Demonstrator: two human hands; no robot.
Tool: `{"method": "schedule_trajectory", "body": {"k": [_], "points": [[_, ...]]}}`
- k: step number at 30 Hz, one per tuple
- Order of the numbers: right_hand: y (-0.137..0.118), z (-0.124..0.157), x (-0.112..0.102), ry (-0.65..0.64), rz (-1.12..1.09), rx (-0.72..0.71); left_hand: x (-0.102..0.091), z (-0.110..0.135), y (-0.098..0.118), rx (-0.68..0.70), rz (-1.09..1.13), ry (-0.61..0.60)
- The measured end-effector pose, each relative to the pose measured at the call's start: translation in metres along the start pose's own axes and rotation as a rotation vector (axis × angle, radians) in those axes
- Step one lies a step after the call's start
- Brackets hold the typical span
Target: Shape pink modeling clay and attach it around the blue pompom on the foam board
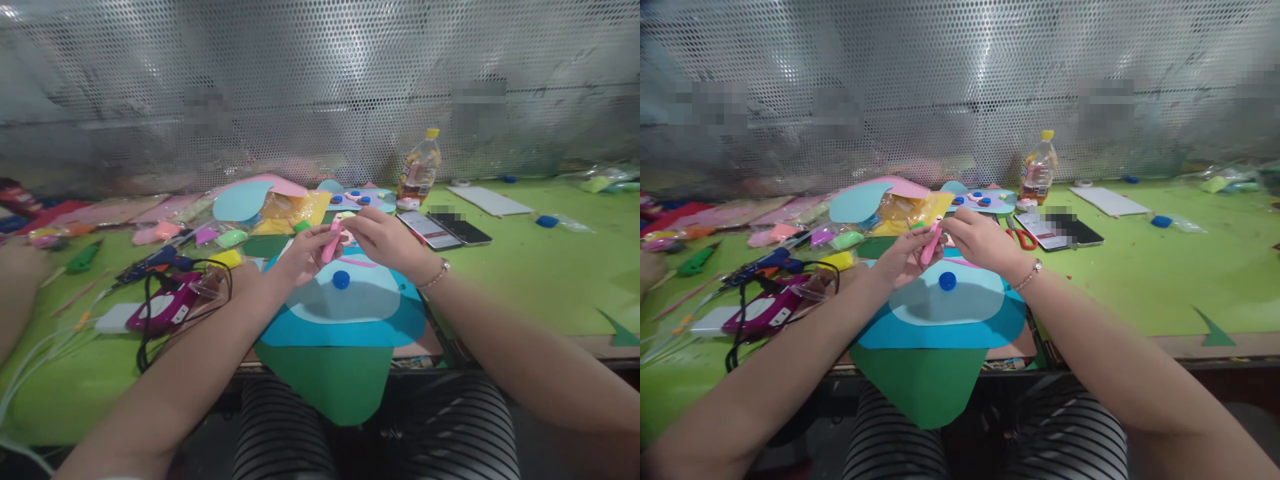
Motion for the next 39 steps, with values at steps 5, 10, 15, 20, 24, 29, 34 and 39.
{"method": "schedule_trajectory", "body": {"k": [5, 10, 15, 20, 24, 29, 34, 39], "points": [[-0.0024, -0.0012, -0.0040, 0.000, 0.061, -0.069, 0.0028, 0.0017, 0.0003, -0.011, 0.026, -0.002], [0.0004, -0.0019, -0.0064, 0.078, -0.028, 0.041, 0.0000, 0.0005, 0.0001, -0.019, 0.016, 0.020], [-0.0006, -0.0013, -0.0033, 0.052, -0.064, 0.041, -0.0004, -0.0004, 0.0000, -0.009, 0.014, -0.015], [-0.0021, -0.0008, -0.0024, 0.020, -0.028, 0.041, 0.0013, -0.0001, 0.0001, -0.001, 0.002, -0.052], [-0.0033, -0.0011, -0.0032, 0.022, -0.035, 0.043, 0.0024, 0.0002, 0.0000, 0.001, 0.001, -0.059], [-0.0025, -0.0012, -0.0030, 0.019, -0.073, 0.073, 0.0017, 0.0000, -0.0004, 0.006, -0.011, -0.046], [-0.0033, -0.0022, -0.0044, 0.031, -0.100, 0.056, 0.0027, 0.0009, 0.0003, 0.005, -0.007, -0.036], [-0.0022, -0.0028, -0.0067, 0.064, -0.120, 0.104, 0.0043, 0.0024, 0.0015, 0.011, -0.008, -0.019]]}}
Point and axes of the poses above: each hand's wrist, its own z-axis away from the middle knuckle, its own x-axis out of the palm, y = z × x, the point moved 4 cm from there along -z, towards the middle knuckle, and after that the axes turned 12 degrees about z, right-handed, at the moved point
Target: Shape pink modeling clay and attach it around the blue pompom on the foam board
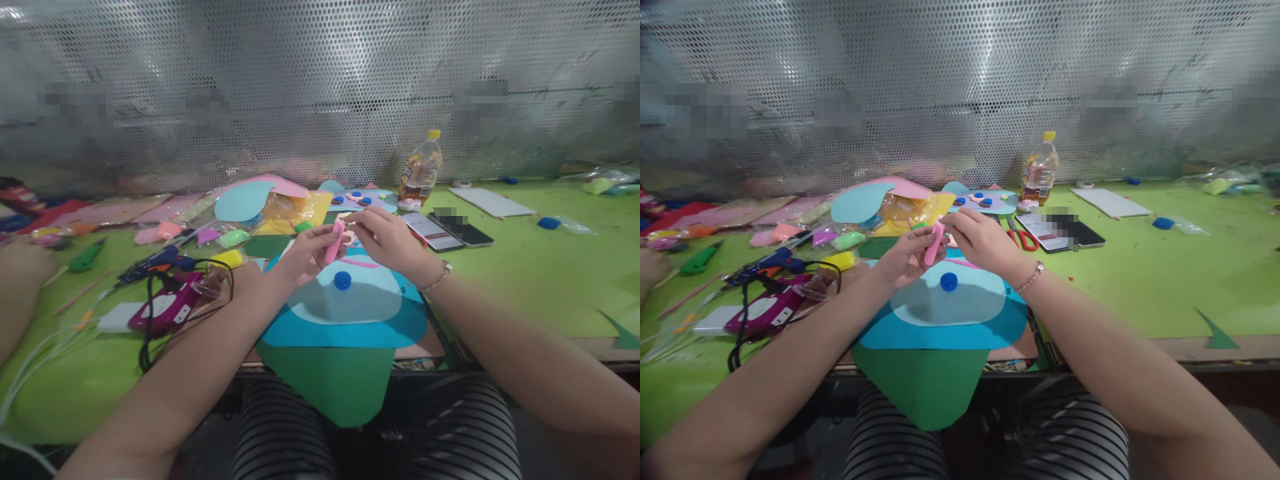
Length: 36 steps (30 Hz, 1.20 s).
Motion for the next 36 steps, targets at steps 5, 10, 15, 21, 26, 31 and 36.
{"method": "schedule_trajectory", "body": {"k": [5, 10, 15, 21, 26, 31, 36], "points": [[0.001, 0.003, 0.005, -0.038, 0.064, -0.044, -0.002, -0.001, 0.000, 0.007, 0.013, -0.005], [0.001, 0.005, 0.006, -0.031, 0.103, -0.140, -0.004, -0.002, 0.000, -0.007, 0.025, -0.027], [0.002, 0.005, 0.008, -0.049, 0.121, -0.177, -0.004, -0.001, 0.000, -0.007, 0.017, -0.014], [0.006, 0.006, 0.008, -0.025, 0.081, -0.117, -0.005, -0.002, 0.000, 0.004, 0.024, -0.029], [0.006, 0.004, 0.006, -0.005, 0.004, -0.001, -0.007, -0.003, 0.000, 0.012, 0.026, -0.012], [0.015, 0.000, 0.003, 0.093, -0.288, 0.402, -0.005, -0.002, 0.002, 0.013, 0.037, 0.027], [0.016, -0.002, 0.006, 0.106, -0.448, 0.576, -0.004, -0.002, 0.002, 0.023, 0.017, 0.026]]}}
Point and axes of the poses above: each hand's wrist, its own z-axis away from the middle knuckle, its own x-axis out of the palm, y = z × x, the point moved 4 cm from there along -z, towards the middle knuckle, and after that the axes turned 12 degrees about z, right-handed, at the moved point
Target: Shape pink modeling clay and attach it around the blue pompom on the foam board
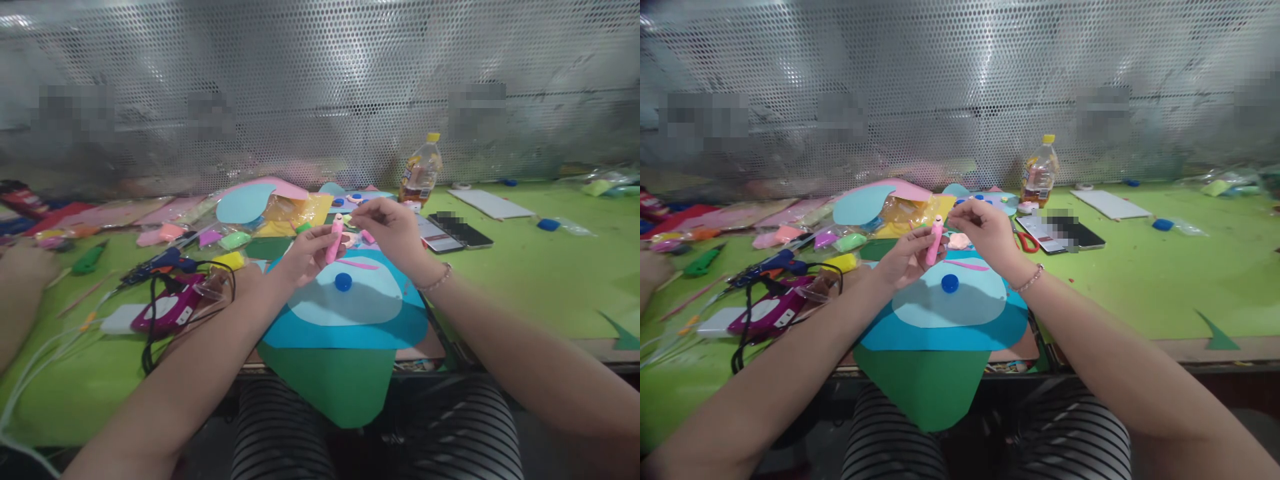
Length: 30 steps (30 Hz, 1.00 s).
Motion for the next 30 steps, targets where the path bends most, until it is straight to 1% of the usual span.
{"method": "schedule_trajectory", "body": {"k": [4, 8, 12, 17, 24, 30], "points": [[0.000, 0.000, 0.000, 0.006, -0.035, 0.053, 0.000, 0.001, 0.000, 0.009, -0.032, 0.008], [-0.001, -0.001, -0.002, -0.009, 0.027, 0.061, 0.001, 0.001, 0.000, 0.015, -0.078, 0.009], [-0.003, -0.001, -0.004, -0.032, 0.182, 0.002, 0.000, 0.001, -0.002, 0.036, -0.111, 0.017], [-0.003, 0.000, 0.001, -0.096, 0.342, -0.094, -0.001, 0.000, -0.006, 0.083, -0.167, 0.048], [-0.001, 0.003, 0.006, -0.132, 0.428, -0.185, 0.001, 0.002, -0.008, 0.140, -0.304, 0.038], [0.001, 0.005, 0.008, -0.133, 0.435, -0.157, -0.001, 0.000, -0.011, 0.158, -0.355, 0.020]]}}
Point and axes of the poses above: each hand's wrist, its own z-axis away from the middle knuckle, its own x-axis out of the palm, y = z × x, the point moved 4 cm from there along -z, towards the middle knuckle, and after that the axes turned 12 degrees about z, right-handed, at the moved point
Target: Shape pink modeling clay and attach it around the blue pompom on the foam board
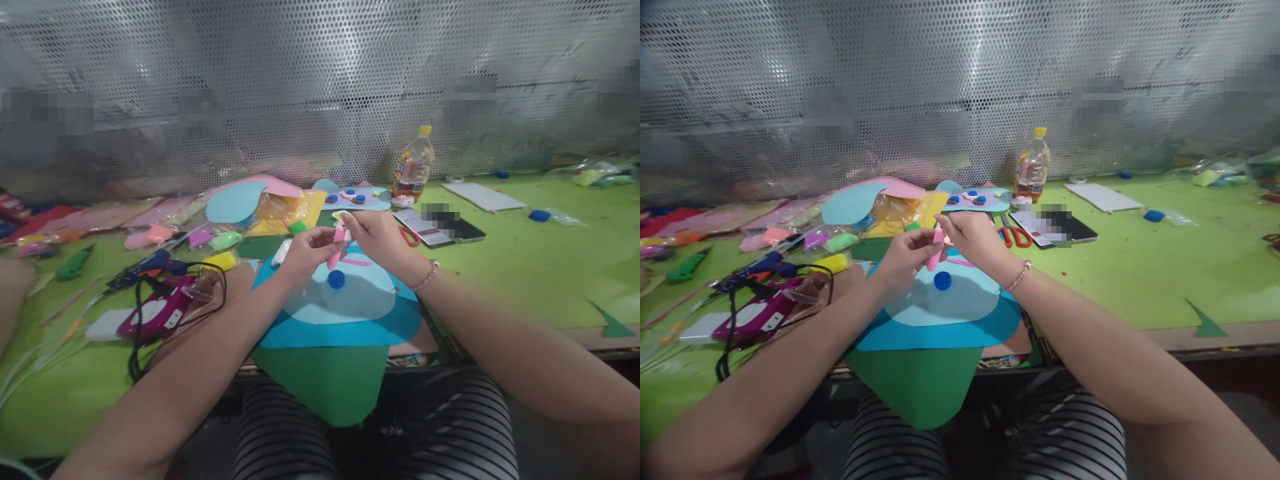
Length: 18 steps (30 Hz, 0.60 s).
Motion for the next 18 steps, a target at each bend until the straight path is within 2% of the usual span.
{"method": "schedule_trajectory", "body": {"k": [8, 18], "points": [[-0.0010, 0.0008, 0.0014, -0.059, 0.026, 0.029, 0.0016, -0.0008, -0.0027, 0.005, 0.012, -0.035], [-0.0026, 0.0009, -0.0008, -0.045, 0.030, 0.025, 0.0035, 0.0010, -0.0011, 0.001, 0.014, -0.055]]}}
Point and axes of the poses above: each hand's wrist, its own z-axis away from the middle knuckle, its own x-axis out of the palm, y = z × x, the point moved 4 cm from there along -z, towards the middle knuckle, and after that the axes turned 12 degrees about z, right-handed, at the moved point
